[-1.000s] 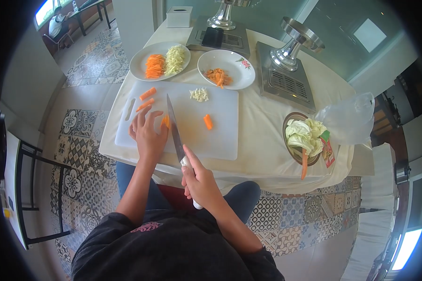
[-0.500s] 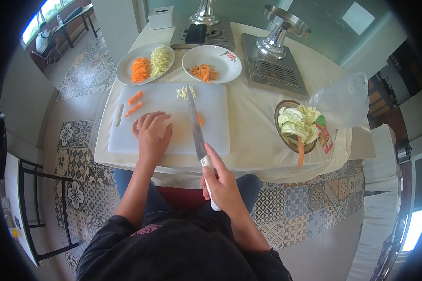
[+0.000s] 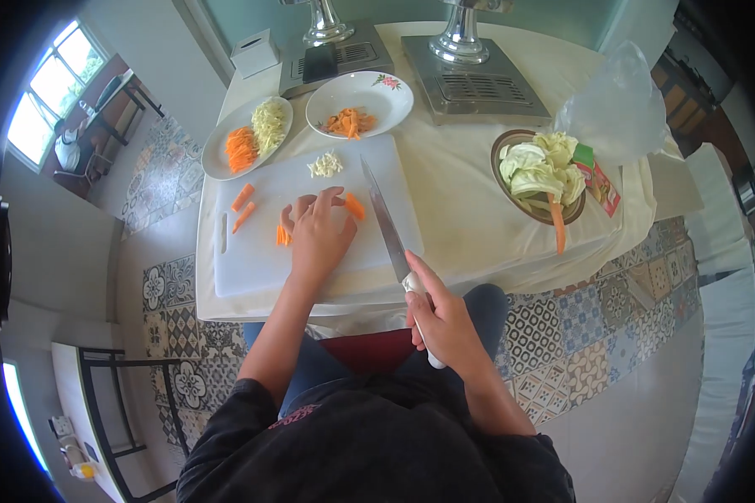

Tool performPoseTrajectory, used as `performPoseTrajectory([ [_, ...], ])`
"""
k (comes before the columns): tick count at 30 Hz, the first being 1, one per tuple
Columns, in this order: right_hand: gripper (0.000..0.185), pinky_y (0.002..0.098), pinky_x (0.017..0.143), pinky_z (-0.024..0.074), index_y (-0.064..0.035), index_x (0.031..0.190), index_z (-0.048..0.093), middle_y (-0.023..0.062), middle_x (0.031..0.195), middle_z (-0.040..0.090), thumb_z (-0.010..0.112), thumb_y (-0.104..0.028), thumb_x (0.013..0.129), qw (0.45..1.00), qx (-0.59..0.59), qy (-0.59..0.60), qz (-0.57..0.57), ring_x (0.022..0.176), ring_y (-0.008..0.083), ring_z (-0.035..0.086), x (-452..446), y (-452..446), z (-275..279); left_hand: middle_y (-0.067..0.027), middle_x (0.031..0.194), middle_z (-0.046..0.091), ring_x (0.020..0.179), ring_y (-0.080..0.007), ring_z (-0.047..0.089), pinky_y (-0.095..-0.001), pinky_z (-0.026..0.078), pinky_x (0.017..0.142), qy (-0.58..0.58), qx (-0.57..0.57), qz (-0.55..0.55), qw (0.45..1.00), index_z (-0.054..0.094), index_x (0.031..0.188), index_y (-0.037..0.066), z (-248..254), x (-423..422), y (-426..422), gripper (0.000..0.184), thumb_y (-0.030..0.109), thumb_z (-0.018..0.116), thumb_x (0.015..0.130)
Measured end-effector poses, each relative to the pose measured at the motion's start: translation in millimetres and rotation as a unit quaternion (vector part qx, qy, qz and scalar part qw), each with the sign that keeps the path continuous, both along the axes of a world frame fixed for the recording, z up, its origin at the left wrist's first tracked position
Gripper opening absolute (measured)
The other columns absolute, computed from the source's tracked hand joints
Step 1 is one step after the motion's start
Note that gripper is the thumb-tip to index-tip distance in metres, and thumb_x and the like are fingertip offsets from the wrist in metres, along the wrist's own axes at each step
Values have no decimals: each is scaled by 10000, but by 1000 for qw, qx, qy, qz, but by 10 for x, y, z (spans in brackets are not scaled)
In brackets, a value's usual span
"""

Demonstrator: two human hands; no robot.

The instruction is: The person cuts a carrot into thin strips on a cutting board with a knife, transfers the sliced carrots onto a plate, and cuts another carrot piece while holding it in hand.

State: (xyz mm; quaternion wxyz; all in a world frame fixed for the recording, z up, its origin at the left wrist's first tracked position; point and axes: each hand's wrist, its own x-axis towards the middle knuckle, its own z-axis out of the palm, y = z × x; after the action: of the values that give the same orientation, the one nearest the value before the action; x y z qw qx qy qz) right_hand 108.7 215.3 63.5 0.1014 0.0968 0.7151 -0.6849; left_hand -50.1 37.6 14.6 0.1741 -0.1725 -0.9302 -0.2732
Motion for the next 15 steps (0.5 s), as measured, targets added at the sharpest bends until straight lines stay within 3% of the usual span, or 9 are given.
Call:
performPoseTrajectory([
  [9,556,256,515,489,-159,1557,341,35,677,559,483,-112,1021,1000,16,7,6,524,91,543,37,-41,30,-25,1002,701,1118,-240,584,-604,289,1051,31,-74,-102,992,665,1037,129,142,-104,-147,238,145,722,807],
  [15,544,263,534,487,-142,1546,358,36,667,561,487,-111,1018,999,35,13,-23,516,97,535,110,-20,17,0,927,696,1019,-230,611,-442,366,997,13,-86,-265,960,686,918,128,228,-409,-287,134,57,722,810],
])
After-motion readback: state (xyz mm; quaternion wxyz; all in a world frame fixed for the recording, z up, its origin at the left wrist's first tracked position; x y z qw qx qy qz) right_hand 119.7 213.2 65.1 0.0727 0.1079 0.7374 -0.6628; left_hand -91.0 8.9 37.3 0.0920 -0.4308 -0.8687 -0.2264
